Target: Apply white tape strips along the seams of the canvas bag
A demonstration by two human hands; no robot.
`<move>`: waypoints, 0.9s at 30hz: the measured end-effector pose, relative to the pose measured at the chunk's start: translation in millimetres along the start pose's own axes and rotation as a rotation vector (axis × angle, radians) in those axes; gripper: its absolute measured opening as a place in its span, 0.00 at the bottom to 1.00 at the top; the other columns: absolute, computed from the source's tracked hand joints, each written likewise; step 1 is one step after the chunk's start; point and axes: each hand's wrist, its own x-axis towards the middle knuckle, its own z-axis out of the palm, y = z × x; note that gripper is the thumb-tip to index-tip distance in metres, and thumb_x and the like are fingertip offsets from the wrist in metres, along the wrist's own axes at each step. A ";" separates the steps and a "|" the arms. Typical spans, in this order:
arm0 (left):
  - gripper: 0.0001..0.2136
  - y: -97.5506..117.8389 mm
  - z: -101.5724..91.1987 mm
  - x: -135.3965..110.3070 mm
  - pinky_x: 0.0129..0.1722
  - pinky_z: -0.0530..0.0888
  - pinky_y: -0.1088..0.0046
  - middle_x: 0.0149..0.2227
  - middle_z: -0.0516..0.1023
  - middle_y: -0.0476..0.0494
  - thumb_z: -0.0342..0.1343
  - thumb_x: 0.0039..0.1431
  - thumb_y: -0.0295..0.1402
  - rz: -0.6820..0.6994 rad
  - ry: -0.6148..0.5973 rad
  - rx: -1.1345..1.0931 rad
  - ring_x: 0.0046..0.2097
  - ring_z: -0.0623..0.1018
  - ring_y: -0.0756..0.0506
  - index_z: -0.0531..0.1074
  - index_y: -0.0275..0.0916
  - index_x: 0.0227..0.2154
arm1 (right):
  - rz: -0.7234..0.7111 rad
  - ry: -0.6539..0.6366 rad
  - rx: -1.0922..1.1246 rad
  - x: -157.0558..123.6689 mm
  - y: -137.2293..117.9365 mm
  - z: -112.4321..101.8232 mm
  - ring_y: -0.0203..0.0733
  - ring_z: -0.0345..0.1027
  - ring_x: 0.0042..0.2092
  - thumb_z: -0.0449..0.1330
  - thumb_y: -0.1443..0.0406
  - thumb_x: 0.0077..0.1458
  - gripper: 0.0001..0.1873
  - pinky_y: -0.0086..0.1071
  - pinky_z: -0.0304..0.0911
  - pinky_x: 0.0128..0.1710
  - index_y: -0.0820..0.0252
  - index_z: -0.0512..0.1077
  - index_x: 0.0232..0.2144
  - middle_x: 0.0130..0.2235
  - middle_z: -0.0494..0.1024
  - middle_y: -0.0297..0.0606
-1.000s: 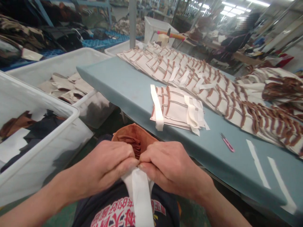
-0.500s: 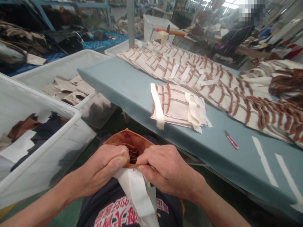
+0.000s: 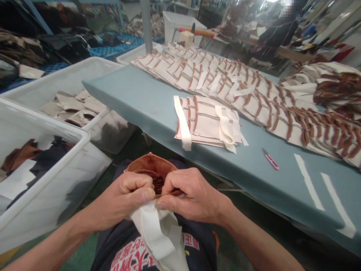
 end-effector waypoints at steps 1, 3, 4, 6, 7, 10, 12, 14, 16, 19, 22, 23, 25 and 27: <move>0.37 -4.7 0.2 0.1 0.21 0.49 0.73 0.21 0.52 0.57 0.61 0.64 0.69 -0.030 0.009 -0.048 0.23 0.51 0.53 0.55 0.43 0.20 | 0.002 0.007 0.017 0.0 2.0 0.9 0.32 0.67 0.26 0.64 0.53 0.76 0.24 0.27 0.60 0.30 0.57 0.72 0.28 0.26 0.79 0.29; 0.38 -12.9 1.7 0.4 0.20 0.49 0.73 0.21 0.53 0.57 0.60 0.61 0.73 -0.066 0.024 -0.097 0.23 0.51 0.53 0.54 0.44 0.20 | -0.026 0.028 0.000 -0.7 4.0 2.6 0.32 0.68 0.26 0.63 0.53 0.76 0.24 0.27 0.60 0.30 0.57 0.72 0.28 0.26 0.80 0.30; 0.38 -16.1 2.8 0.4 0.20 0.49 0.73 0.21 0.53 0.58 0.60 0.60 0.74 -0.072 0.029 -0.103 0.22 0.51 0.53 0.53 0.44 0.20 | -0.050 0.038 -0.023 -1.6 4.2 3.3 0.32 0.69 0.26 0.63 0.54 0.77 0.23 0.27 0.61 0.30 0.57 0.73 0.28 0.26 0.80 0.30; 0.39 -20.6 4.5 0.2 0.20 0.48 0.73 0.20 0.53 0.58 0.59 0.60 0.74 -0.076 0.028 -0.116 0.22 0.51 0.53 0.53 0.45 0.20 | -0.091 0.047 -0.067 -4.3 3.4 4.2 0.34 0.72 0.28 0.61 0.57 0.79 0.22 0.28 0.63 0.32 0.58 0.74 0.29 0.27 0.82 0.32; 0.39 -21.5 4.7 -0.1 0.20 0.49 0.73 0.20 0.52 0.58 0.60 0.59 0.75 -0.074 0.022 -0.116 0.22 0.51 0.53 0.53 0.44 0.20 | -0.096 0.039 -0.081 -6.1 2.7 4.2 0.34 0.74 0.29 0.60 0.58 0.79 0.22 0.28 0.64 0.33 0.58 0.75 0.30 0.28 0.82 0.33; 0.38 -17.7 2.5 -1.7 0.22 0.51 0.73 0.20 0.53 0.58 0.62 0.60 0.72 -0.067 -0.027 -0.100 0.24 0.53 0.52 0.55 0.43 0.20 | -0.058 -0.017 -0.052 -12.1 0.1 3.0 0.36 0.76 0.31 0.59 0.61 0.78 0.18 0.29 0.68 0.37 0.57 0.76 0.32 0.30 0.84 0.34; 0.33 -10.0 -0.1 -3.6 0.23 0.54 0.74 0.22 0.56 0.57 0.64 0.67 0.62 -0.030 -0.076 -0.013 0.25 0.55 0.51 0.58 0.42 0.21 | -0.033 -0.037 0.012 -15.8 -1.6 1.5 0.36 0.77 0.32 0.60 0.64 0.76 0.14 0.28 0.69 0.37 0.57 0.76 0.34 0.31 0.84 0.34; 0.26 -0.4 -1.6 -6.0 0.25 0.55 0.74 0.23 0.58 0.57 0.62 0.72 0.47 0.052 -0.098 0.192 0.26 0.58 0.51 0.59 0.42 0.23 | -0.022 -0.043 0.050 -18.9 -2.9 0.2 0.36 0.77 0.32 0.61 0.66 0.74 0.12 0.28 0.69 0.37 0.57 0.76 0.34 0.31 0.85 0.34; 0.20 7.4 -0.7 -8.7 0.26 0.56 0.74 0.23 0.59 0.57 0.58 0.72 0.35 0.157 -0.091 0.436 0.26 0.60 0.52 0.59 0.42 0.24 | -0.009 -0.061 0.049 -21.2 -3.2 -0.5 0.36 0.77 0.32 0.61 0.67 0.73 0.11 0.29 0.69 0.38 0.57 0.76 0.34 0.31 0.84 0.34; 0.17 10.3 4.8 -13.6 0.26 0.56 0.73 0.23 0.57 0.58 0.53 0.71 0.28 0.238 -0.084 0.555 0.25 0.60 0.52 0.55 0.42 0.25 | -0.005 -0.095 0.045 -22.3 -0.4 0.0 0.37 0.76 0.31 0.60 0.65 0.74 0.12 0.29 0.69 0.38 0.56 0.77 0.35 0.31 0.83 0.34; 0.18 5.5 13.8 -19.9 0.24 0.56 0.73 0.24 0.52 0.58 0.50 0.73 0.29 0.246 -0.050 0.446 0.24 0.56 0.51 0.51 0.44 0.27 | 0.032 -0.076 0.106 -20.1 6.6 3.8 0.36 0.72 0.29 0.62 0.55 0.76 0.19 0.29 0.66 0.36 0.56 0.76 0.32 0.28 0.80 0.33; 0.19 4.3 17.3 -22.1 0.24 0.56 0.72 0.24 0.52 0.58 0.50 0.74 0.30 0.256 -0.018 0.413 0.24 0.56 0.51 0.50 0.44 0.27 | 0.071 -0.058 0.157 -18.9 9.4 6.2 0.35 0.69 0.28 0.63 0.49 0.75 0.23 0.29 0.64 0.33 0.56 0.74 0.30 0.27 0.78 0.31; 0.20 5.5 25.0 -25.4 0.25 0.56 0.71 0.24 0.52 0.58 0.50 0.77 0.33 0.298 0.036 0.339 0.24 0.56 0.51 0.50 0.44 0.27 | 0.173 -0.027 0.320 -15.9 14.3 12.6 0.32 0.61 0.24 0.68 0.39 0.67 0.32 0.28 0.56 0.26 0.56 0.70 0.25 0.23 0.72 0.28; 0.23 11.9 32.7 -26.5 0.25 0.56 0.69 0.23 0.52 0.57 0.50 0.80 0.40 0.326 0.033 0.230 0.24 0.56 0.50 0.50 0.43 0.27 | 0.263 -0.024 0.524 -13.0 17.7 20.3 0.31 0.54 0.22 0.71 0.32 0.56 0.38 0.28 0.49 0.22 0.56 0.66 0.21 0.20 0.67 0.25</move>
